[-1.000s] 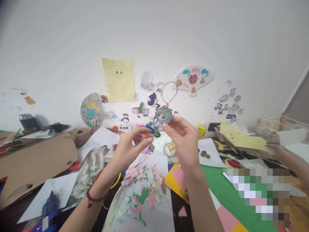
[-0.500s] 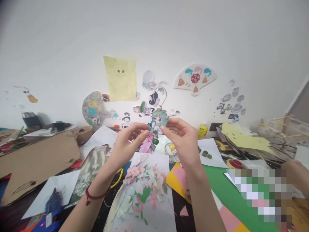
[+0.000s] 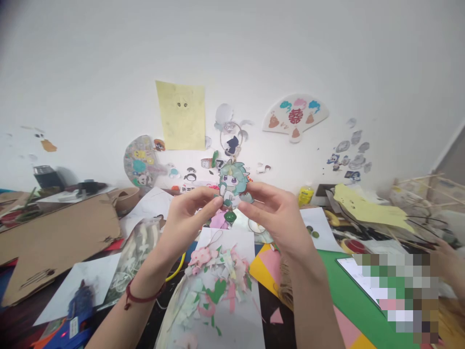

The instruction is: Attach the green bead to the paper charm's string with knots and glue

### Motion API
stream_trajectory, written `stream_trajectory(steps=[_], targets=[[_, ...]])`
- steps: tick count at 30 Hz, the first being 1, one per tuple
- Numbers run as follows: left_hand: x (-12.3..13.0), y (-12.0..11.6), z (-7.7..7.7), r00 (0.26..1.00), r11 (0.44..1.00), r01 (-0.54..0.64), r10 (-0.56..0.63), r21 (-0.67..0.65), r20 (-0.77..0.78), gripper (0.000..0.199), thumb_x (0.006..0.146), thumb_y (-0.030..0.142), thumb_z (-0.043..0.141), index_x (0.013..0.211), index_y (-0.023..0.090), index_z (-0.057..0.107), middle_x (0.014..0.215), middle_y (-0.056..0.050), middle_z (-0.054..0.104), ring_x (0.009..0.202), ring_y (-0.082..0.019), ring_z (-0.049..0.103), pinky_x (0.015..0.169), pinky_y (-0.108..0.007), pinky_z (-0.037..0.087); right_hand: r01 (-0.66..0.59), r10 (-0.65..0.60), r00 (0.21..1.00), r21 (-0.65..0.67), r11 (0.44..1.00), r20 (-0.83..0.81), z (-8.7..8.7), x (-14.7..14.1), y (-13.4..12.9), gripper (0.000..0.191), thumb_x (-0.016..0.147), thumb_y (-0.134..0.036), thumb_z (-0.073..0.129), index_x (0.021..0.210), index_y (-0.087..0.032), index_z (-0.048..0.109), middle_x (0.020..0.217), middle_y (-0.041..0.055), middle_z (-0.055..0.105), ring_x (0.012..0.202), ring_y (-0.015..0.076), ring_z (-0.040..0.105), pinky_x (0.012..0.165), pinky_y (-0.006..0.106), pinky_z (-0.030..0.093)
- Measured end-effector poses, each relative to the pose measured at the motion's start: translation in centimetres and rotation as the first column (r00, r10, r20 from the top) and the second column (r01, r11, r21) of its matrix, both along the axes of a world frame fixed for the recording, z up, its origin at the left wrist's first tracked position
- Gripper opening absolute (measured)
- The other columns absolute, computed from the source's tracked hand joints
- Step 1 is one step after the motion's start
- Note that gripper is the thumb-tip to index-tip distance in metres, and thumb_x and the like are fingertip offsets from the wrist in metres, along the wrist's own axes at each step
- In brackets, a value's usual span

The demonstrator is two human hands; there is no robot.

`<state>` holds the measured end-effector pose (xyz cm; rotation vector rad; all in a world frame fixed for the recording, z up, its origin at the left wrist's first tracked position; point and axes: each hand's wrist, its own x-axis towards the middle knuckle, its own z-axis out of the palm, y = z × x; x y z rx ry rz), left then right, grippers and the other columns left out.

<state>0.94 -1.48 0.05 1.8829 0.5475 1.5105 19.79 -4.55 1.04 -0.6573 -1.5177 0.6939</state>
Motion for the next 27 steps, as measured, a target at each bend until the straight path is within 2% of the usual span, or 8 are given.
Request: stream_trajectory(steps=[5,9,14,20,27], targets=[[-0.3,-0.5,0.2,0.99,0.991,0.11,-0.103,-0.071,0.102,0.02,0.089,0.036,0.072,0.081,0.017,0.07,0.075,-0.002,0.064,0.07,-0.014,0.055,0.062,-0.027,0.04,-0.215,0.223,0.972,-0.096,0.972,0.078,-0.2,0.5,0.6,0.021,0.082,-0.035,0.08,0.102,-0.029,0.08,0.093,0.0026,0.079,0.086,0.0175,0.072,0.08,0.03,0.058],[-0.5,-0.5,0.2,0.976,0.978,0.188,-0.177,-0.087,0.124,0.022,0.089,0.037,0.073,0.078,0.017,0.068,0.074,-0.001,0.058,0.07,-0.012,0.05,0.062,-0.026,0.038,-0.325,0.332,0.942,-0.113,0.939,0.048,-1.0,0.3,1.8,0.024,0.079,-0.042,0.081,0.097,-0.026,0.08,0.091,0.0039,0.078,0.086,0.0212,0.071,0.084,0.037,0.056],[-0.7,-0.6,0.3,0.964,0.966,0.242,-0.228,-0.097,0.137,0.02,0.089,0.035,0.073,0.079,0.018,0.07,0.076,-0.001,0.06,0.07,-0.013,0.053,0.063,-0.026,0.042,-0.344,0.349,0.937,-0.108,0.933,0.033,-1.9,-0.2,2.6,0.025,0.077,-0.046,0.081,0.089,-0.024,0.078,0.085,0.0036,0.076,0.08,0.0199,0.067,0.077,0.036,0.055],[-0.8,-0.9,0.6,0.938,0.941,0.325,-0.308,-0.099,0.159,0.019,0.089,0.034,0.072,0.079,0.018,0.07,0.071,-0.001,0.067,0.066,-0.013,0.062,0.064,-0.026,0.051,-0.355,0.361,0.932,-0.147,0.923,0.016,-1.8,-1.1,2.4,0.036,0.071,-0.055,0.082,0.083,-0.022,0.076,0.084,0.0057,0.075,0.081,0.0226,0.068,0.081,0.042,0.056],[-1.0,-1.1,0.9,0.925,0.926,0.356,-0.33,-0.125,0.187,0.018,0.088,0.033,0.074,0.077,0.018,0.07,0.068,0.0,0.063,0.066,-0.013,0.064,0.065,-0.027,0.055,-0.381,0.38,0.924,-0.143,0.913,-0.04,-1.6,-1.9,2.3,0.036,0.066,-0.056,0.085,0.076,-0.022,0.075,0.072,0.0032,0.069,0.071,0.0189,0.062,0.068,0.034,0.052]])
